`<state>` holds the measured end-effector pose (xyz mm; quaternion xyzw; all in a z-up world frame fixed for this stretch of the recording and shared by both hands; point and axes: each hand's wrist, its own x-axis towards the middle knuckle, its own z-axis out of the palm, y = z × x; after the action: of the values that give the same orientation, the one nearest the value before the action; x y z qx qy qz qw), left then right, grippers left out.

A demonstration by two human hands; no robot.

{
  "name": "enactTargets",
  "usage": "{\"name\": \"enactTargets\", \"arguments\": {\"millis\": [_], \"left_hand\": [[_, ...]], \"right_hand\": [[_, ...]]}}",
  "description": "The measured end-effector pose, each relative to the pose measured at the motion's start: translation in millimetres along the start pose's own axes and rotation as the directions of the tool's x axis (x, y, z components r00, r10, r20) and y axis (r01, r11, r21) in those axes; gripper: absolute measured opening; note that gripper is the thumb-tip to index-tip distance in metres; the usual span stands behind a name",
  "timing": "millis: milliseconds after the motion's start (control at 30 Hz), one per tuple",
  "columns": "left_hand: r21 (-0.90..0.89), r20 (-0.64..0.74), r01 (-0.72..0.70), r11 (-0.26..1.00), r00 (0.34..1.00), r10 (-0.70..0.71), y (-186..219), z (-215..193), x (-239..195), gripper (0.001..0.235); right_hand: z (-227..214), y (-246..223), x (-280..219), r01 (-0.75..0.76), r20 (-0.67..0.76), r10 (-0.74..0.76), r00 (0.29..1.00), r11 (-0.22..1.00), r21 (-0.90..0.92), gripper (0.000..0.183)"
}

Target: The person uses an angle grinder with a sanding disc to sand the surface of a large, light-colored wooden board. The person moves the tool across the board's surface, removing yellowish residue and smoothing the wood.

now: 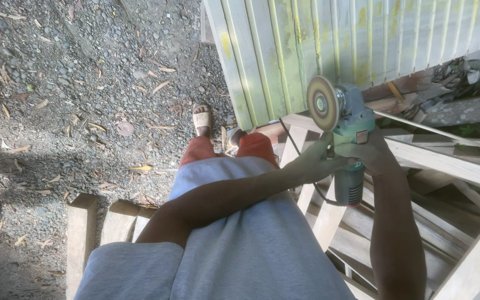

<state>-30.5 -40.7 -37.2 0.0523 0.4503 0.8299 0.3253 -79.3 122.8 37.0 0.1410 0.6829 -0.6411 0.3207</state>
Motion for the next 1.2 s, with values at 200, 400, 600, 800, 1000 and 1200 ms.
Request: {"name": "enactTargets", "arguments": {"millis": [200,400,600,800,1000,1200], "left_hand": [[-0.064,0.018,-0.053,0.997,0.998,0.054,-4.6,4.0,-4.0,0.082],[0.02,-0.016,0.009,1.0,1.0,-0.009,3.6,4.0,-7.1,0.081],[0.014,-0.033,0.004,1.0,0.999,-0.003,5.9,0.6,-2.4,0.082],[-0.049,-0.018,-0.057,0.997,0.998,0.056,3.6,5.5,-7.5,0.082],[-0.024,0.0,-0.015,1.0,1.0,0.015,2.2,3.9,-6.7,0.081],[-0.078,0.001,-0.024,0.997,1.0,0.024,-1.2,3.8,-5.1,0.088]], "right_hand": [[-2.2,5.5,-4.4,0.0,0.004,0.0,1.0,1.0,-0.021,0.052],[1.3,5.5,-2.5,-0.003,-0.039,0.0,0.999,0.998,-0.06,0.057],[1.2,1.6,1.1,0.025,-0.033,-0.027,0.999,0.998,-0.054,0.06],[0.1,5.0,-3.8,-0.008,-0.001,0.008,1.0,0.999,-0.049,0.055],[0.3,5.1,-4.5,-0.004,-0.023,0.003,1.0,1.0,-0.021,0.055],[3.9,2.8,-2.0,0.03,0.011,-0.03,0.999,0.999,-0.029,0.054]]}}
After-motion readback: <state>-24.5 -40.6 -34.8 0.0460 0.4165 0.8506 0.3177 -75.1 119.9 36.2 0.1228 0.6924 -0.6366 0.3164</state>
